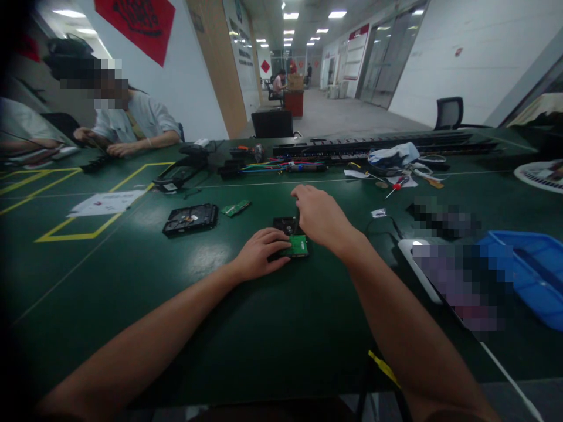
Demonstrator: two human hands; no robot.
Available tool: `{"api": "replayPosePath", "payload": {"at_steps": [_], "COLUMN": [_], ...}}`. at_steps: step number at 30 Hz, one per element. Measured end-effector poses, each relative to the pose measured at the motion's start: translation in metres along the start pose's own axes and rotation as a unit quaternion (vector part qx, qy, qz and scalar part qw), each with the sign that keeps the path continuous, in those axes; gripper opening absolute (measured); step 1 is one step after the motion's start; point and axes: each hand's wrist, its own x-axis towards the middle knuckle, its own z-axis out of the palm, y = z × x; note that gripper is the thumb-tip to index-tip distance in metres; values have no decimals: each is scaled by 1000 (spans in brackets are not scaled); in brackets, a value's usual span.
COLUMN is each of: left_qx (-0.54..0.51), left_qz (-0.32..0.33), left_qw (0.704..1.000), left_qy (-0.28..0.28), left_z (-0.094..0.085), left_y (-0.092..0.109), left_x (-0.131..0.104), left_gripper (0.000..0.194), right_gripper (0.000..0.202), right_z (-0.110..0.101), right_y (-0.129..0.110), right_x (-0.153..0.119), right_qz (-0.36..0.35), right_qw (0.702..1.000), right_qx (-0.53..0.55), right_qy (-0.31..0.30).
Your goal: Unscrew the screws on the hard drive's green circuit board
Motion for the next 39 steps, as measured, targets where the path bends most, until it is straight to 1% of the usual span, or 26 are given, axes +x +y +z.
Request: {"api": "replayPosePath", "payload": {"at_steps": [2, 5, 9, 15, 18, 22, 28, 36, 39], "left_qx": [1, 2, 1, -2, -2, -2, -3, -1, -1], "left_qz": [0, 1, -3, -3, -2, -5, -1, -1, -3], "left_qw": [1000, 1000, 1000, 1000, 1000, 1000, 1000, 1000, 1000], "left_qy": [-2, -5, -6, 1, -3, -6, -10, -4, -2], "left_z": [0, 1, 1, 0, -1, -1, 0, 0, 1], "left_y": [-1, -2, -2, -1, 0, 0, -1, -1, -1], "left_x": [0, 0, -1, 0, 1, 1, 0, 0, 0], "left_gripper": [33, 33, 33, 33, 33, 33, 34, 33, 33], "right_gripper": [28, 21, 14, 10, 12, 20, 32, 24, 18], "right_z": [-1, -2, -3, -4, -3, -2, 2, 4, 1], "right_y": [-2, -5, -7, -7, -7, -8, -6, -8, -9], "right_x": [0, 0, -1, -1, -2, -3, -4, -2, -1], "right_qz": [18, 25, 22, -5, -28, -53, -50, -10, -18], "right_qw": [1000, 1000, 1000, 1000, 999, 997, 998, 999, 999], "right_qx": [-8, -3, 0, 18, 40, 48, 30, 37, 35], "right_qy": [-1, 5, 10, 6, -1, -9, -8, 11, 18]}}
